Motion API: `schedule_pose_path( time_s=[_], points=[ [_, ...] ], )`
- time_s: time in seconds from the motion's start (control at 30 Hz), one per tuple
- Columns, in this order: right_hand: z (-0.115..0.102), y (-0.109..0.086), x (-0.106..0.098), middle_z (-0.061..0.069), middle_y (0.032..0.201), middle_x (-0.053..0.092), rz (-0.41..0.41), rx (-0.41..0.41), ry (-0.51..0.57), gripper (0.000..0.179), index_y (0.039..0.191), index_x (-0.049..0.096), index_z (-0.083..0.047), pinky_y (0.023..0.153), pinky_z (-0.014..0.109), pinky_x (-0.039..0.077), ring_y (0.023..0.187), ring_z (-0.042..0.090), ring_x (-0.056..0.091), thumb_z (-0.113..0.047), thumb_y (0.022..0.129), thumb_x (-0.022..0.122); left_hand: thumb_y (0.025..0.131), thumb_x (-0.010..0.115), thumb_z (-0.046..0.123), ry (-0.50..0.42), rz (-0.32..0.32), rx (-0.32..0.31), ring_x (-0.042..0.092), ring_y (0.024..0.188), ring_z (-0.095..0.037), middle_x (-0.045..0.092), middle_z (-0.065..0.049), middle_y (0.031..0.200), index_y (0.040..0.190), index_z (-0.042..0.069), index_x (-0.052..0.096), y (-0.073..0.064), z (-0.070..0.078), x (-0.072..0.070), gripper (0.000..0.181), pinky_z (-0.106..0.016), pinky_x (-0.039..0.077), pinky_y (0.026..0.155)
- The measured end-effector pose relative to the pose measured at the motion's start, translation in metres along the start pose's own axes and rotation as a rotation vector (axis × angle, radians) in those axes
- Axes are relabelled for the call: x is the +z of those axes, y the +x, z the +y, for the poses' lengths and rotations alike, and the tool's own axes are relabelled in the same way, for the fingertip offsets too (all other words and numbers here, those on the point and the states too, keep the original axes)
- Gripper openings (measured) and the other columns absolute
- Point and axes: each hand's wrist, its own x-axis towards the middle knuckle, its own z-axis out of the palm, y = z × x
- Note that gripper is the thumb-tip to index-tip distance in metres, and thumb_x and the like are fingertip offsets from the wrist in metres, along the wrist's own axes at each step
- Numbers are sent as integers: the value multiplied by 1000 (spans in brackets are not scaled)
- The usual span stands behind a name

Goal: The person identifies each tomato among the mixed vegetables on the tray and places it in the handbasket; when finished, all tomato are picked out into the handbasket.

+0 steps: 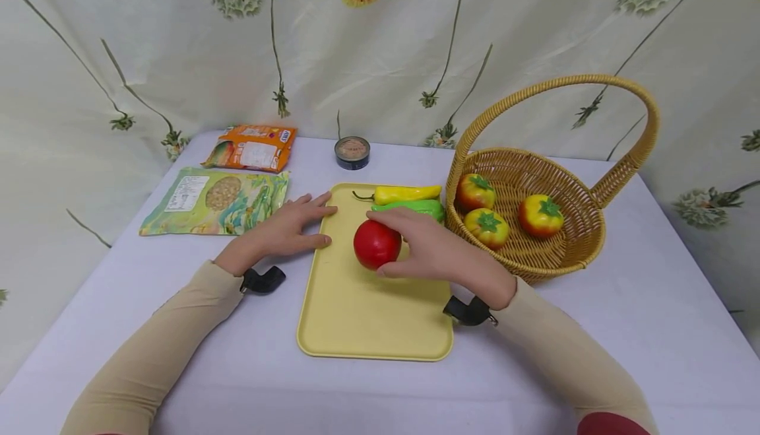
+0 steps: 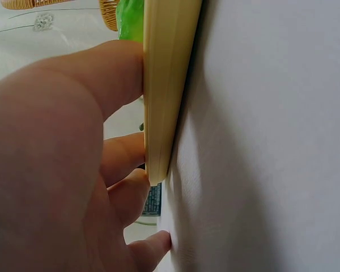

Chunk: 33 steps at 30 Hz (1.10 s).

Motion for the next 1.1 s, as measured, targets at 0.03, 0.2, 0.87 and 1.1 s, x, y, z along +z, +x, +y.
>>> schedule_pose_path(
  time_s=[0.03,0.2,0.87,1.1],
  points=[
    [0,-4,-3,12,142,62,13,-2,-3,80,147,53,-6,91,44,61,122,27,62,-23,78,89,95,65,43,1,-1,1,16,156,-49,24,-9,171,154,15,47,0,0,0,67,-68,11,125],
    [0,-24,-20,12,139,63,54,17,-38,77,145,55,-6,91,49,60,122,30,61,-23,78,89,96,64,43,4,3,9,16,155,-50,24,-11,170,154,13,46,-1,0,-1,68,-69,12,125],
    [10,-90,-66,14,136,64,145,91,-173,80,144,55,-8,81,46,64,115,30,63,-25,75,91,96,65,42,-4,1,2,15,156,-49,23,-10,171,155,14,46,1,-1,1,68,-68,11,125],
    [17,-104,-74,10,125,68,195,138,-188,80,142,57,-8,74,30,63,103,22,67,-22,72,93,96,65,42,3,4,6,16,155,-50,24,-10,170,154,13,46,1,-1,2,68,-68,12,125]
  ],
)
